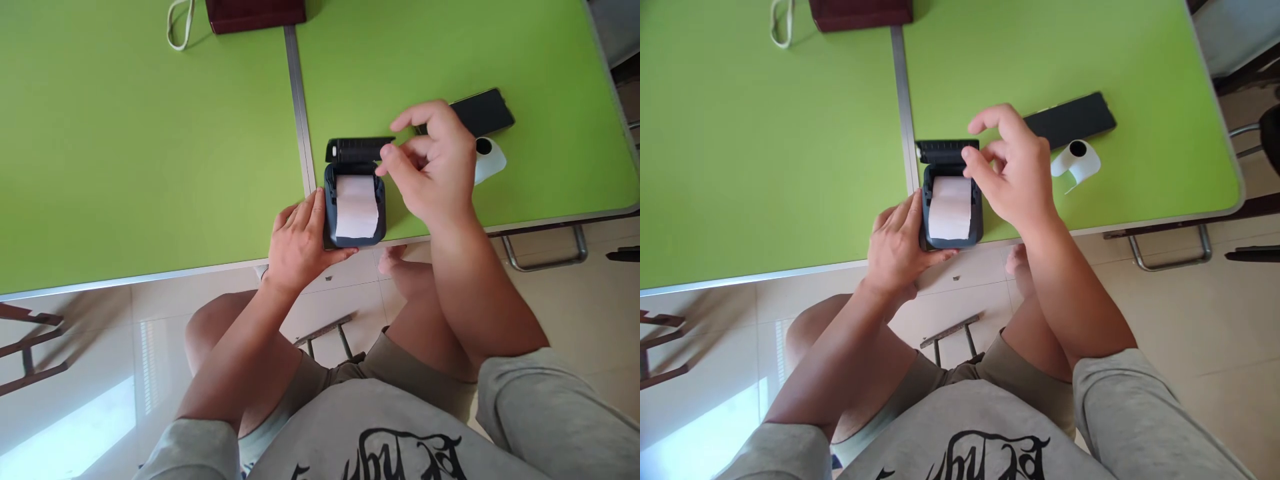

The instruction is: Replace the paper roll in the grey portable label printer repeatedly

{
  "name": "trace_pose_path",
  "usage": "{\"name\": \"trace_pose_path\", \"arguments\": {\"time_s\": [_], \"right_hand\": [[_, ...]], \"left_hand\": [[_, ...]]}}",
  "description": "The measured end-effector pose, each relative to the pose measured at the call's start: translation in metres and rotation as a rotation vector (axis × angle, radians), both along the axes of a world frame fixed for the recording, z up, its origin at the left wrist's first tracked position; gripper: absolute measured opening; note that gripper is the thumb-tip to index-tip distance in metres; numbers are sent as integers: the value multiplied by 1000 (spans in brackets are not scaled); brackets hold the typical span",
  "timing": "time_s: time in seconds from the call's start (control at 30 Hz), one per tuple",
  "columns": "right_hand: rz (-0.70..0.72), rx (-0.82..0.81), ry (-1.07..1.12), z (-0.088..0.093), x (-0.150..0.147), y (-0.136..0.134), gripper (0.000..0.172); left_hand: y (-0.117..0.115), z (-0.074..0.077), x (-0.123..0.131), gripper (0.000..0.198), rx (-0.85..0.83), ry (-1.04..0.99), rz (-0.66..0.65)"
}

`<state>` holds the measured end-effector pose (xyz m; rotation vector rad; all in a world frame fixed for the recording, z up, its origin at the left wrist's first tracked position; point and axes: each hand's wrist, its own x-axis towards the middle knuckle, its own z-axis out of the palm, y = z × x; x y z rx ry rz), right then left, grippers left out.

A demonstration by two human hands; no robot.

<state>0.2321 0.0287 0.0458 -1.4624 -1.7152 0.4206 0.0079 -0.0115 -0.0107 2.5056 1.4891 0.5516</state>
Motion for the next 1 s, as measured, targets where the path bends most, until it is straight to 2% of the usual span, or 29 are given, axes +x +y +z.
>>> {"name": "trace_pose_path", "arguments": {"time_s": [0.13, 0.27, 0.4, 0.53, 0.67, 0.73, 0.8, 0.9, 0.93, 1.0], "right_hand": [[14, -122, -324, 12, -13, 2, 14], [101, -293, -649, 28, -22, 4, 21], [202, -417, -752, 38, -22, 12, 34], [263, -490, -741, 42, -22, 19, 35], [281, -448, -552, 49, -12, 17, 37], [309, -431, -327, 52, -1, 13, 41], [314, -404, 11, 48, 10, 9, 43], [174, -379, 516, 26, 21, 6, 32], [104, -404, 621, 16, 23, 5, 28], [-8, -407, 748, -7, 24, 5, 30]], "left_hand": [[0, 0, -1, 111, 40, -6, -21], [-1, 0, -1, 112, 57, -2, -23], [-2, 4, -1, 115, 38, 37, -32], [-2, 6, -2, 114, 55, 54, -36], [-2, 5, -2, 110, 62, 49, -36], [-2, 5, -1, 109, 68, 39, -29], [-2, 4, -1, 109, 83, 36, -25], [-1, 1, -1, 109, 80, 29, -29], [0, 0, -2, 109, 68, 19, -29], [1, -1, -4, 110, 31, -20, -19]]}}
